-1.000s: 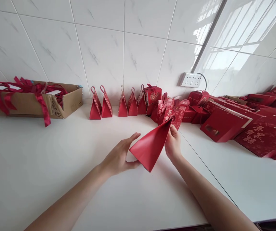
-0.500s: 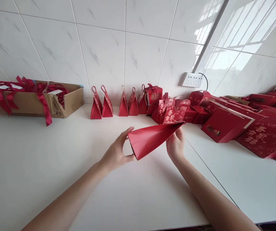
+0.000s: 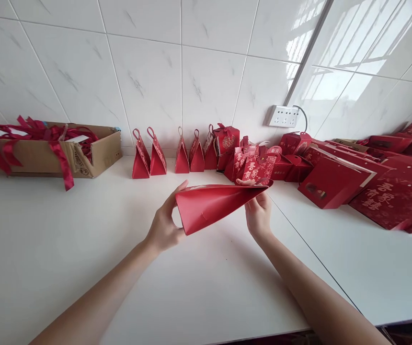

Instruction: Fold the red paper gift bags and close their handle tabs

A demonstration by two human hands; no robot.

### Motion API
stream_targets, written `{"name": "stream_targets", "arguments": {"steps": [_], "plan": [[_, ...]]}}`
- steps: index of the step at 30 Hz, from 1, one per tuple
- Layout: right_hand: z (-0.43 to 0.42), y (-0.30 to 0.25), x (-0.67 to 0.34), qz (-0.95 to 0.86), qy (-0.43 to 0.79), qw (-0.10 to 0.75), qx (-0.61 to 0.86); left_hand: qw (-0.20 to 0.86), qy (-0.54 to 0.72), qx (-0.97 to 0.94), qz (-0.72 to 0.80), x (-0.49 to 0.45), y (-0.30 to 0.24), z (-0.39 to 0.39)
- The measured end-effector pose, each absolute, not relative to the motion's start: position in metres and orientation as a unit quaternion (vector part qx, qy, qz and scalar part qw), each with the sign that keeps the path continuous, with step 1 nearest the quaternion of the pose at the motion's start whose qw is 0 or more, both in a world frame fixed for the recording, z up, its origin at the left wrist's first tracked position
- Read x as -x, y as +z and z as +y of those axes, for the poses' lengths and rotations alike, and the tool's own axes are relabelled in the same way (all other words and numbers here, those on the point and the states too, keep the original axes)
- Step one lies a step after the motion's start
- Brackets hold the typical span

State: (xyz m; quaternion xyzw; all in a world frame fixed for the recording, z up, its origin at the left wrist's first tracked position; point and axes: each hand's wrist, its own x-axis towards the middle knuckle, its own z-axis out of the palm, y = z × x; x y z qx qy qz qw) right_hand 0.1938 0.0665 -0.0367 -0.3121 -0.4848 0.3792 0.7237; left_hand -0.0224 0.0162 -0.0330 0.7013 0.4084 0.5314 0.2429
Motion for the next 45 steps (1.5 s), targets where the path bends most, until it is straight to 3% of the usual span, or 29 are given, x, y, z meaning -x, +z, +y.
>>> {"name": "stream_targets", "arguments": {"steps": [23,45], "plan": [[0.0677,-0.0327,-0.1981,-0.491,0.4,0.714,0.299,0.174,0.526,-0.72,0.417,0.0273,-0.0342,0.015],[0.0687,-0.0304,-0.2022,-0.493,0.399,0.711,0.304,0.193,0.536,-0.706,0.421,0.0211,-0.0344,0.0137]]}}
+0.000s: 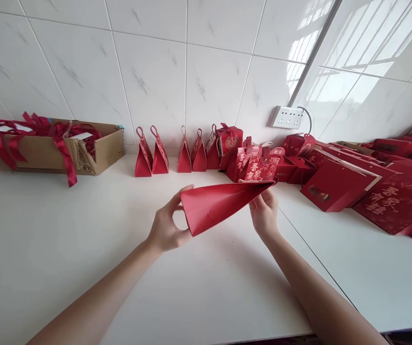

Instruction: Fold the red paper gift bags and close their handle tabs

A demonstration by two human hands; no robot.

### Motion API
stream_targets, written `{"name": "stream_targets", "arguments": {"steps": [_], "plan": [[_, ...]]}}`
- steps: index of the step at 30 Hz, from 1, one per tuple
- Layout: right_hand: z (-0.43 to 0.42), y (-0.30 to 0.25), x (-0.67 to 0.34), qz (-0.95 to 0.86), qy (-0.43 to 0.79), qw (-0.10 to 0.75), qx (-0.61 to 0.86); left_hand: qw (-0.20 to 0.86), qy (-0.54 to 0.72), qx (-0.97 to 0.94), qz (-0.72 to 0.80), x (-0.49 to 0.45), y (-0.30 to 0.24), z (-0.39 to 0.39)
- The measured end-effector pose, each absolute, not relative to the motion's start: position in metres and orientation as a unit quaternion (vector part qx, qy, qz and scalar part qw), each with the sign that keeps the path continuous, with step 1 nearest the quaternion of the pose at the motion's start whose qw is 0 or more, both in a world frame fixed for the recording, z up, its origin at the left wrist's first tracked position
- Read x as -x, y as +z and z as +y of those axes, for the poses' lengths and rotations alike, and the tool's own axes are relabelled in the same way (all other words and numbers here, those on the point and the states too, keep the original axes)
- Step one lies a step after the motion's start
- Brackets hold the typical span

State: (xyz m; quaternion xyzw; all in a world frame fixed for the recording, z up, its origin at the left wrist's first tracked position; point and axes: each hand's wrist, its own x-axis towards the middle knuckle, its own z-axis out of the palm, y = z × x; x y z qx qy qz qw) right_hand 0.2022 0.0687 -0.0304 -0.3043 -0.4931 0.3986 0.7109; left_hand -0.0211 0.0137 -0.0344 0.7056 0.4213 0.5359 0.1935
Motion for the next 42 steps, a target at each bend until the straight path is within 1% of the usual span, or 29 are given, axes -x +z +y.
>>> {"name": "stream_targets", "arguments": {"steps": [10,13,15,18,20,23,25,27,30,34,42], "plan": [[0.068,-0.029,-0.203,-0.498,0.4,0.712,0.291,0.2,0.523,-0.706,0.434,0.022,-0.031,0.012],[0.07,-0.029,-0.204,-0.498,0.382,0.714,0.311,0.224,0.522,-0.707,0.423,0.021,-0.028,0.013],[0.07,-0.029,-0.205,-0.504,0.362,0.709,0.335,0.279,0.509,-0.694,0.426,0.021,-0.029,0.015],[0.068,-0.027,-0.205,-0.508,0.322,0.7,0.385,0.413,0.487,-0.639,0.43,0.02,-0.032,0.017],[0.064,-0.025,-0.202,-0.492,0.321,0.705,0.398,0.487,0.48,-0.597,0.42,0.017,-0.033,0.018],[0.058,-0.023,-0.198,-0.48,0.345,0.715,0.373,0.556,0.481,-0.554,0.392,0.015,-0.032,0.019],[0.056,-0.023,-0.197,-0.5,0.339,0.715,0.353,0.603,0.471,-0.53,0.366,0.015,-0.031,0.02],[0.056,-0.024,-0.196,-0.513,0.336,0.71,0.346,0.656,0.443,-0.507,0.341,0.016,-0.031,0.022],[0.058,-0.026,-0.196,-0.479,0.374,0.706,0.364,0.715,0.399,-0.472,0.328,0.019,-0.031,0.023],[0.06,-0.029,-0.193,-0.419,0.413,0.714,0.379,0.742,0.363,-0.452,0.336,0.019,-0.03,0.024],[0.055,-0.027,-0.189,-0.432,0.417,0.712,0.366,0.724,0.395,-0.436,0.359,0.017,-0.032,0.024]]}}
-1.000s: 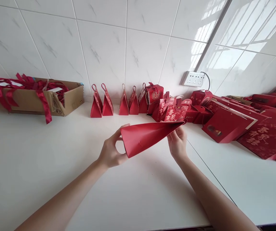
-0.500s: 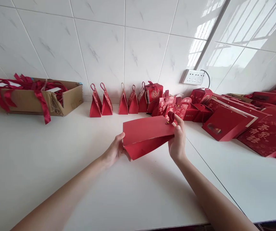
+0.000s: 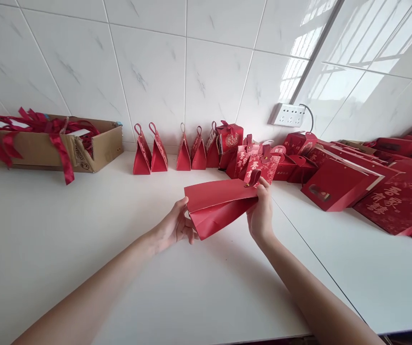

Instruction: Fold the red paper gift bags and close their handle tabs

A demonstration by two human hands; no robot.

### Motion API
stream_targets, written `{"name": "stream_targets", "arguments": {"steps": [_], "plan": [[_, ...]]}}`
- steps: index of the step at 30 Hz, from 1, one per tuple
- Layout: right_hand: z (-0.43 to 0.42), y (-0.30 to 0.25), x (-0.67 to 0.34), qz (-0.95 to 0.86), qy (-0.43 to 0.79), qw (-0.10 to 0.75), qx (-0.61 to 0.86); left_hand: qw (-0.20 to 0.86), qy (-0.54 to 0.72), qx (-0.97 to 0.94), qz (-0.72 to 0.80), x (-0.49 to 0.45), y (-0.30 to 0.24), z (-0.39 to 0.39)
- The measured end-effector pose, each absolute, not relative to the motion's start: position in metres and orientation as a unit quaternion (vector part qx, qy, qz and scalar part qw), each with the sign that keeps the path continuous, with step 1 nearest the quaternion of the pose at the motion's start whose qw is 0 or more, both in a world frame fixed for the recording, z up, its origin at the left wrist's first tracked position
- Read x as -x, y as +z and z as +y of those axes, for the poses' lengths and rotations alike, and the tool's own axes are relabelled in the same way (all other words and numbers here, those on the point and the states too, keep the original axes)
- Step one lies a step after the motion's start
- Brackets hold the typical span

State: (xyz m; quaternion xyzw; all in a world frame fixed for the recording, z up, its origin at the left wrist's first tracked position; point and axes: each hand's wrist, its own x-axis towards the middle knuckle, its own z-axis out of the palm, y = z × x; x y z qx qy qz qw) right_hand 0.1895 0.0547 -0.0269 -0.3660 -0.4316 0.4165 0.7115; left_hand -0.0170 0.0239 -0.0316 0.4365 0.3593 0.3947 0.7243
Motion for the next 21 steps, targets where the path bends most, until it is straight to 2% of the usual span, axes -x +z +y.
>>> {"name": "stream_targets", "arguments": {"steps": [7,14,21], "plan": [[0.0502,-0.0247,-0.1885,-0.43,0.397,0.722,0.369,0.671,0.407,-0.491,0.378,0.0162,-0.0318,0.0238],[0.0583,-0.0246,-0.19,-0.37,0.49,0.734,0.29,0.485,0.484,-0.61,0.399,0.0102,-0.0297,0.0177],[0.0561,-0.0254,-0.1877,-0.376,0.537,0.706,0.268,0.356,0.525,-0.652,0.416,0.0105,-0.0271,0.0149]]}}
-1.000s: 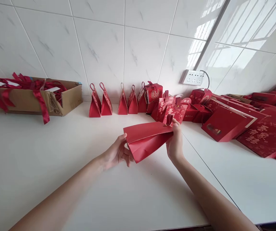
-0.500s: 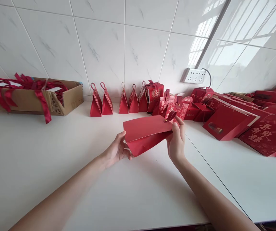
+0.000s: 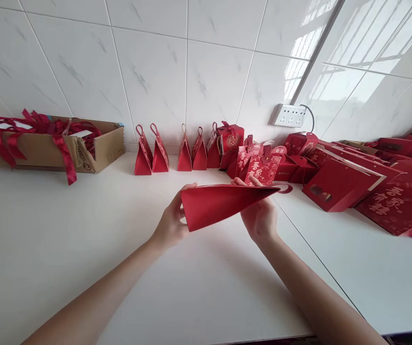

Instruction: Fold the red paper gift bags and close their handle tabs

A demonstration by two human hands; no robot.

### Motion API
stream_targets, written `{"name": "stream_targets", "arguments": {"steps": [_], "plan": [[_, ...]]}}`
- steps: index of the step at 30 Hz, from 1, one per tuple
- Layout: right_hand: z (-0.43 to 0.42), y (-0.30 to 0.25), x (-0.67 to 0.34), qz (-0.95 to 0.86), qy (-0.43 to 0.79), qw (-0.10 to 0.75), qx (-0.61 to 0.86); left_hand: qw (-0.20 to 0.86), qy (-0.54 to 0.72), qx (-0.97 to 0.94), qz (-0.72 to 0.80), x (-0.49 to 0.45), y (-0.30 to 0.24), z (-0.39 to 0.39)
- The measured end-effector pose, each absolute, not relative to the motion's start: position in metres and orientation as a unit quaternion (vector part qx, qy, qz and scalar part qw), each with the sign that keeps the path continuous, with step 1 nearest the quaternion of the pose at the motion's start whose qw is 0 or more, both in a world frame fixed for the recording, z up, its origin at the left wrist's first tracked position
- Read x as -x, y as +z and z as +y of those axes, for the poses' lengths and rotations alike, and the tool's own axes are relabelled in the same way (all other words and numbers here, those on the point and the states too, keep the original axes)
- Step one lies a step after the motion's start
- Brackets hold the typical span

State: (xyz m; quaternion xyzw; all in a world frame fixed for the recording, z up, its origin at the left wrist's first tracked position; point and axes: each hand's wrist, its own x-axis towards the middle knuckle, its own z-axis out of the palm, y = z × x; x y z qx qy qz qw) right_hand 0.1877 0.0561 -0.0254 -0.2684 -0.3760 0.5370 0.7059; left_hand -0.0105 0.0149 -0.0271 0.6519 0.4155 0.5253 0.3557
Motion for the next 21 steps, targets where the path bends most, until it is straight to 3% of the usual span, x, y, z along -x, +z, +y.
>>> {"name": "stream_targets", "arguments": {"steps": [21], "plan": [[0.0573,-0.0219,-0.1877,-0.327,0.564,0.707,0.275,0.361,0.512,-0.654,0.425,0.0084,-0.0293,0.0118]]}}
